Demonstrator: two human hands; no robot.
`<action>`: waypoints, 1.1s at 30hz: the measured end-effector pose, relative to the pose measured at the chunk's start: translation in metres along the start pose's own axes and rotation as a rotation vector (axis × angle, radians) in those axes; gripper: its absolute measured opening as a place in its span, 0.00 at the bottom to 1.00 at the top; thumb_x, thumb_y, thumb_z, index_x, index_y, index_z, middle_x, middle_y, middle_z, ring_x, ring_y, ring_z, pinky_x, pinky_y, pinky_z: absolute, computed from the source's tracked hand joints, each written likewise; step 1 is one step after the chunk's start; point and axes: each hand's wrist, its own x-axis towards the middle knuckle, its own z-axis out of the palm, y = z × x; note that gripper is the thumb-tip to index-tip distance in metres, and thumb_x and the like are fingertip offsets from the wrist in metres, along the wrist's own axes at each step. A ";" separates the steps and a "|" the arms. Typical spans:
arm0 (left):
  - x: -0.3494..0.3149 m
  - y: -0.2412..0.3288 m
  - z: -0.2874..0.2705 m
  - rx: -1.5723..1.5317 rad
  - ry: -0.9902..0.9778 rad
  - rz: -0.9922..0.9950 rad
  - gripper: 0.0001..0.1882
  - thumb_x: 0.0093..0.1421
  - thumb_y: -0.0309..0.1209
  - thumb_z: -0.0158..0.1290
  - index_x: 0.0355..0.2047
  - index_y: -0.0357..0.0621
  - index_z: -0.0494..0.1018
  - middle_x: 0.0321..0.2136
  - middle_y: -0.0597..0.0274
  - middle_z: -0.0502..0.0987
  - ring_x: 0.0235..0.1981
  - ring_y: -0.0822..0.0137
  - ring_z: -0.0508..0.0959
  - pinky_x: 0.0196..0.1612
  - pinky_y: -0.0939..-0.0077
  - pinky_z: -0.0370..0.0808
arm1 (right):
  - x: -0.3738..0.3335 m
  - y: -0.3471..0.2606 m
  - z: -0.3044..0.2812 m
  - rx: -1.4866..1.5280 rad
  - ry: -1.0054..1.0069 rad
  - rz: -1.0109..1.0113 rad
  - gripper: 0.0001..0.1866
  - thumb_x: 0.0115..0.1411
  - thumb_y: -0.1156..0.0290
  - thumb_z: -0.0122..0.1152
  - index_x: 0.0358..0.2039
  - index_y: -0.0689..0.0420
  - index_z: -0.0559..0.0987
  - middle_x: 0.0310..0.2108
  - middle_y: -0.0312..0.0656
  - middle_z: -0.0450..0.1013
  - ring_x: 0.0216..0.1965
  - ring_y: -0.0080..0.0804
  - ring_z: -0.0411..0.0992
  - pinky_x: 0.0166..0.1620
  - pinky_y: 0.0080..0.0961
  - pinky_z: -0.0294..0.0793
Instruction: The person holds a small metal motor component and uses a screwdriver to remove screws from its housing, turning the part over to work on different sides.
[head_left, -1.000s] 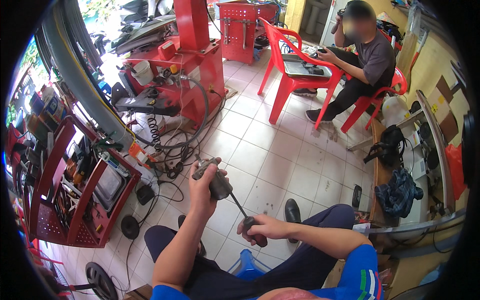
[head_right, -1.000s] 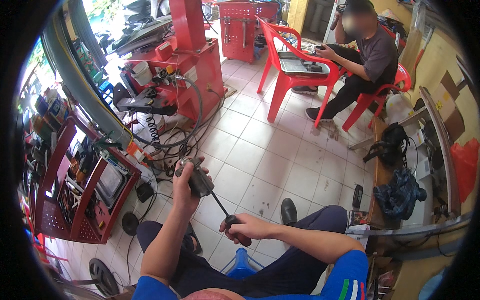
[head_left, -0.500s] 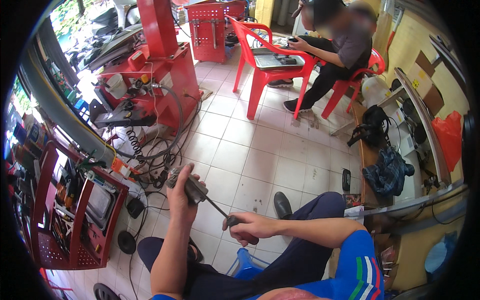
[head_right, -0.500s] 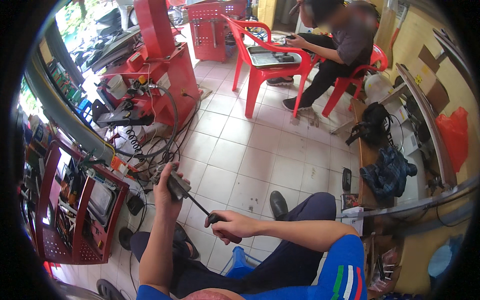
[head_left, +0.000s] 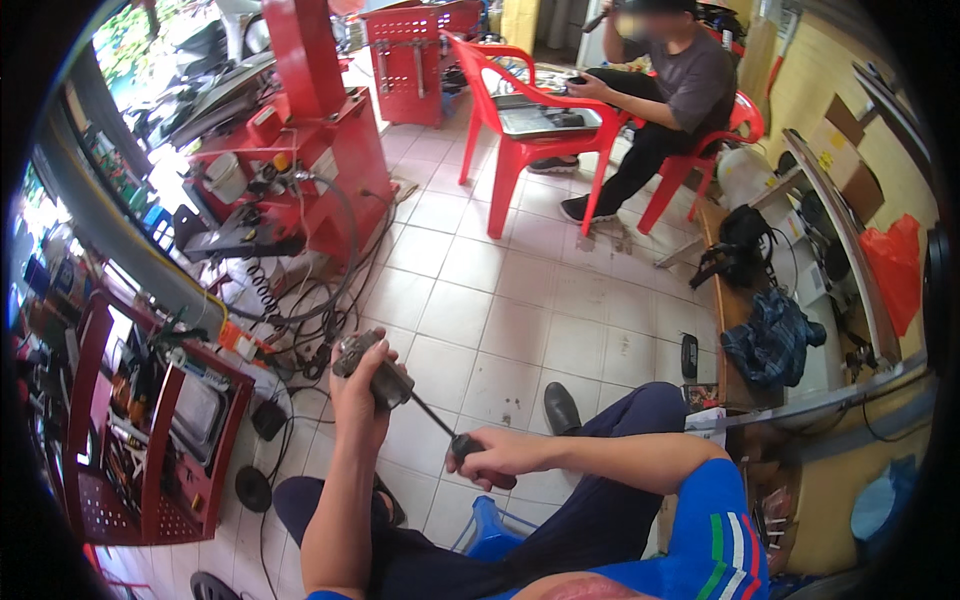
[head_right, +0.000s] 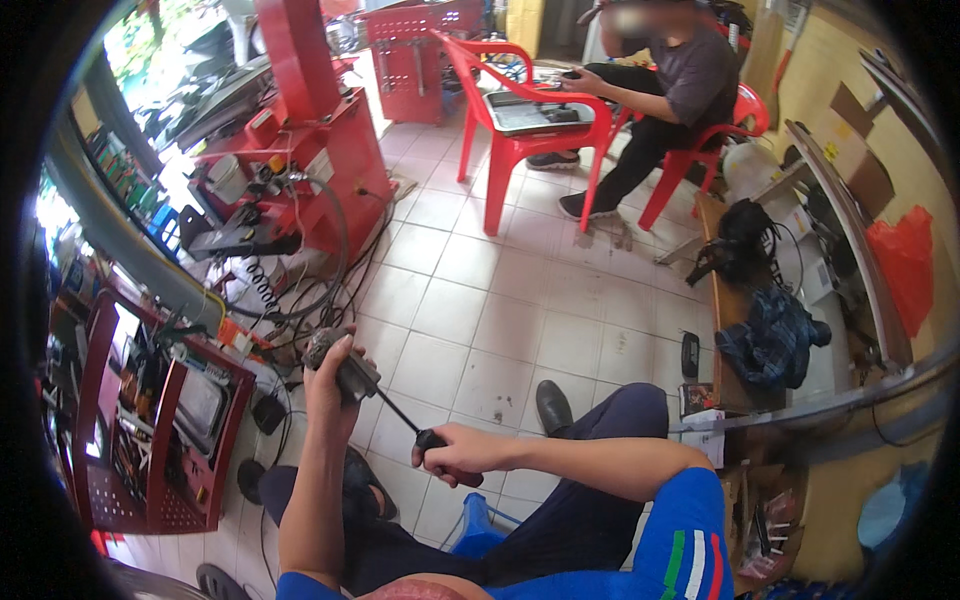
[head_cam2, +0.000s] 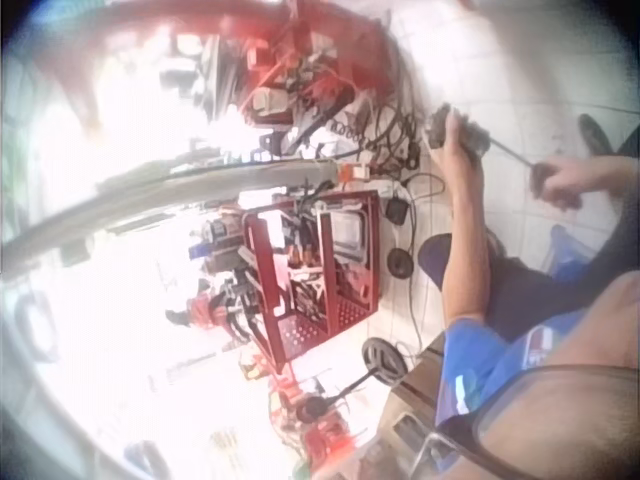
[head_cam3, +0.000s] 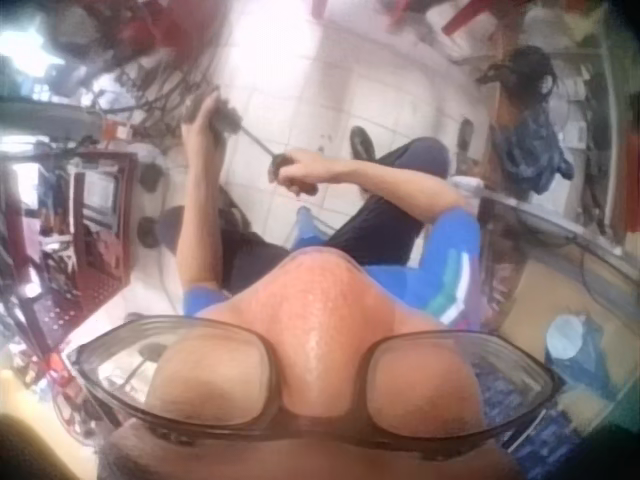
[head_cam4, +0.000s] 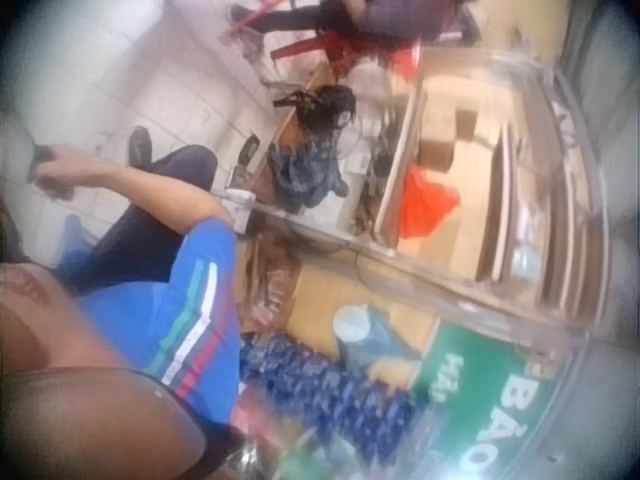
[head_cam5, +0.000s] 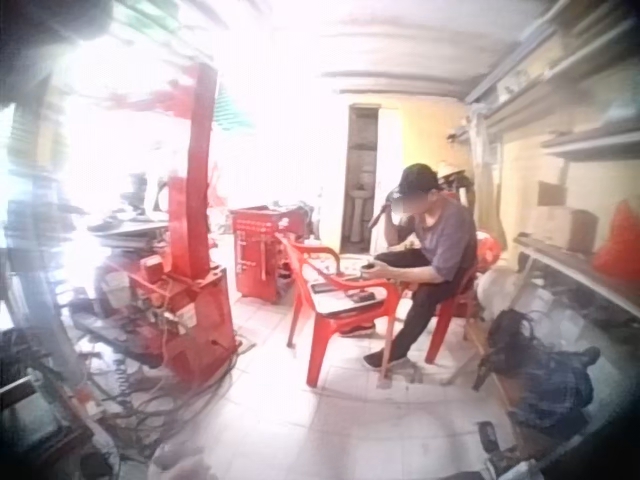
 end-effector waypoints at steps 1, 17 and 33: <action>0.001 0.004 0.000 -0.015 0.006 0.011 0.19 0.59 0.25 0.58 0.49 0.41 0.64 0.41 0.58 0.74 0.37 0.68 0.77 0.37 0.70 0.79 | -0.001 -0.001 -0.003 -0.036 0.007 -0.002 0.09 0.60 0.70 0.53 0.39 0.60 0.73 0.21 0.35 0.68 0.19 0.19 0.66 0.21 0.18 0.65; 0.011 0.007 -0.013 -0.206 -0.010 -0.014 0.23 0.63 0.37 0.56 0.54 0.39 0.69 0.48 0.61 0.75 0.51 0.68 0.75 0.48 0.70 0.76 | 0.007 0.002 0.002 0.259 0.384 -0.420 0.16 0.68 0.66 0.54 0.51 0.59 0.65 0.24 0.38 0.69 0.20 0.26 0.69 0.22 0.24 0.72; 0.004 0.028 -0.007 -0.550 -0.172 0.055 0.24 0.60 0.41 0.55 0.50 0.37 0.67 0.51 0.53 0.73 0.60 0.57 0.70 0.68 0.57 0.63 | -0.004 -0.002 -0.004 0.111 0.093 -0.208 0.16 0.71 0.58 0.48 0.39 0.60 0.69 0.20 0.38 0.67 0.18 0.21 0.65 0.21 0.19 0.65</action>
